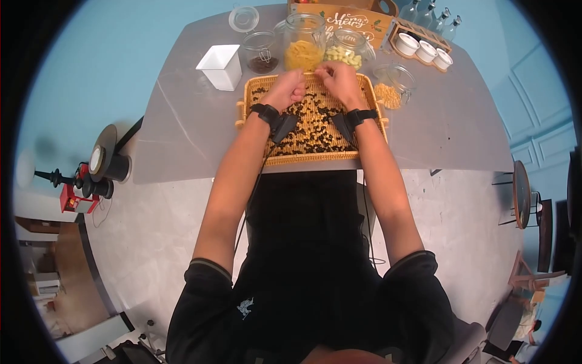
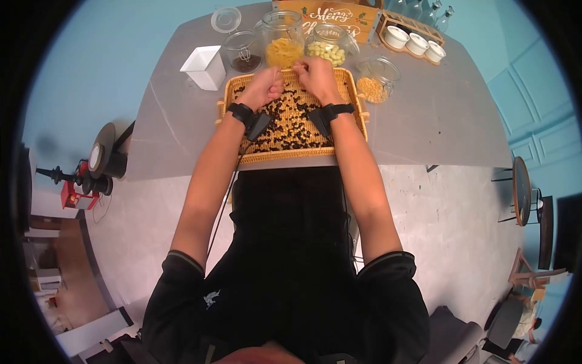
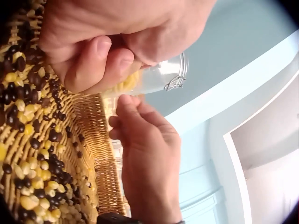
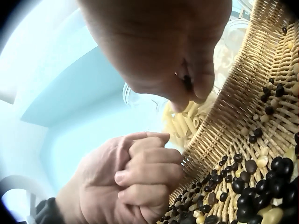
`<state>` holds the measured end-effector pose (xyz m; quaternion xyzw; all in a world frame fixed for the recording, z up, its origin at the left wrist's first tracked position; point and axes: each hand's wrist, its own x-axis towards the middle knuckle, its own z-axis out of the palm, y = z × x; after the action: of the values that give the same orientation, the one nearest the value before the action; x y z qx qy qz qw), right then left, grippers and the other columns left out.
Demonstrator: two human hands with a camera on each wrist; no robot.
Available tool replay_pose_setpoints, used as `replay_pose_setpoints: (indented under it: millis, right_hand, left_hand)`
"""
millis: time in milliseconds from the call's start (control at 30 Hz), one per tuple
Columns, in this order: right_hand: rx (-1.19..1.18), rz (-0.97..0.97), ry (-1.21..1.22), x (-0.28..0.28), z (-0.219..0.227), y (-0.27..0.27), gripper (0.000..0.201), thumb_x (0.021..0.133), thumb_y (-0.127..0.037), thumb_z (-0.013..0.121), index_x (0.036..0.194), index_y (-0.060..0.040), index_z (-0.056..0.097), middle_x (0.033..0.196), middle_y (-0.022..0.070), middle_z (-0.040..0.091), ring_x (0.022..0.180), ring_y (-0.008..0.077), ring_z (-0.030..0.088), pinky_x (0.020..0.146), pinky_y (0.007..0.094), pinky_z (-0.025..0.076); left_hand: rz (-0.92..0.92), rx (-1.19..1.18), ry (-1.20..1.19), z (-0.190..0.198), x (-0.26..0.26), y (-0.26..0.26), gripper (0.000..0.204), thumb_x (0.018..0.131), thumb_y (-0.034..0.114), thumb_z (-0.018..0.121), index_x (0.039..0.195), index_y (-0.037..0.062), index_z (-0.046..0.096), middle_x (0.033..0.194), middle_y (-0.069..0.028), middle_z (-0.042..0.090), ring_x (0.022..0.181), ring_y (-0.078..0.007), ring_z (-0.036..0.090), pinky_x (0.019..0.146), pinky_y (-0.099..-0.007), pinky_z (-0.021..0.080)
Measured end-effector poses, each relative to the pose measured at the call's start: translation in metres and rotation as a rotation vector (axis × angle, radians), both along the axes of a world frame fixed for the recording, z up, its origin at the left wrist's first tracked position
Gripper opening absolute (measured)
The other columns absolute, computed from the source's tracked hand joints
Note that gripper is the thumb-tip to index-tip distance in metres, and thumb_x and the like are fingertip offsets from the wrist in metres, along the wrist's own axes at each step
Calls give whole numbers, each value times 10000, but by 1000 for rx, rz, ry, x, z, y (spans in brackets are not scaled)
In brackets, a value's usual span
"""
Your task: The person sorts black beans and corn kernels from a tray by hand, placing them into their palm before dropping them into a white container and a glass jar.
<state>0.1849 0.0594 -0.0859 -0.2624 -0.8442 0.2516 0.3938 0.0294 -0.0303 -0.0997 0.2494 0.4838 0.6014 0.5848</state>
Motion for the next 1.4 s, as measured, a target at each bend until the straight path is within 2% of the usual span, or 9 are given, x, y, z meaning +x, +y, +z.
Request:
replay_pose_setpoints:
  millis: [33, 133, 200, 267, 367, 500, 900, 1100, 1400]
  right_hand:
    - [-10, -26, 10, 2, 2, 1, 191, 894, -168, 750, 999, -8, 762, 772, 150, 712, 674, 203, 648, 661, 340, 516]
    - [6, 21, 154, 2, 8, -2, 167, 874, -155, 750, 960, -14, 768, 821, 178, 717, 709, 261, 682, 680, 364, 534]
    - [-4, 57, 197, -3, 6, -2, 170, 875, -138, 766, 967, 5, 761, 903, 138, 731, 714, 213, 660, 674, 314, 523]
    - [-14, 93, 212, -3, 6, -7, 165, 878, -117, 765, 988, 5, 761, 920, 117, 729, 732, 200, 661, 680, 300, 522]
    - [-37, 171, 192, -3, 3, -8, 158, 886, -106, 754, 1002, 1, 763, 929, 114, 725, 750, 205, 664, 696, 310, 529]
    - [-21, 357, 146, -11, -10, -1, 162, 904, -102, 733, 1023, 5, 762, 935, 132, 735, 767, 217, 672, 722, 329, 540]
    - [-140, 404, 80, -9, -10, -4, 195, 949, -25, 613, 1090, 14, 742, 961, 134, 745, 796, 180, 681, 726, 306, 545]
    - [-300, 359, 168, -12, -17, 1, 211, 926, 11, 586, 1066, 12, 744, 956, 127, 730, 850, 213, 683, 776, 329, 542]
    - [65, 310, -68, -6, -15, -1, 210, 850, 12, 637, 995, -39, 780, 914, 132, 678, 911, 310, 645, 844, 394, 518]
  left_hand:
    - [-49, 21, -7, -3, -2, -3, 423, 1083, 268, 409, 678, 178, 329, 586, 44, 323, 472, -93, 318, 402, -252, 242]
    - [-23, 40, -8, -11, 2, -12, 377, 1075, 253, 416, 710, 171, 372, 601, 42, 338, 491, -96, 355, 422, -245, 284]
    - [-80, -19, -77, -13, -5, -3, 372, 1091, 305, 417, 749, 159, 407, 615, 32, 425, 535, -103, 438, 466, -243, 366]
    - [-180, -5, -131, -22, -16, 3, 367, 1106, 341, 396, 842, 109, 501, 719, -27, 553, 659, -158, 578, 596, -284, 520]
    - [-133, -32, -178, -14, -4, -1, 408, 1120, 340, 345, 1042, 10, 572, 966, -144, 657, 940, -275, 683, 887, -385, 600]
    - [-132, 25, -326, 0, 5, -10, 444, 1130, 295, 285, 1277, -58, 510, 1270, -245, 618, 1254, -382, 598, 1113, -492, 496]
    - [-18, 125, -291, -7, 1, -8, 361, 1124, 217, 282, 1291, -25, 492, 1235, -173, 637, 1145, -282, 649, 1092, -475, 524]
    - [7, 122, -341, -10, -4, -6, 425, 1126, 258, 258, 1244, -62, 512, 1202, -188, 641, 1147, -308, 648, 1080, -473, 533]
    - [67, 73, -337, -10, -5, -3, 490, 1125, 320, 262, 1251, -75, 523, 1184, -209, 647, 1101, -322, 673, 1043, -457, 547]
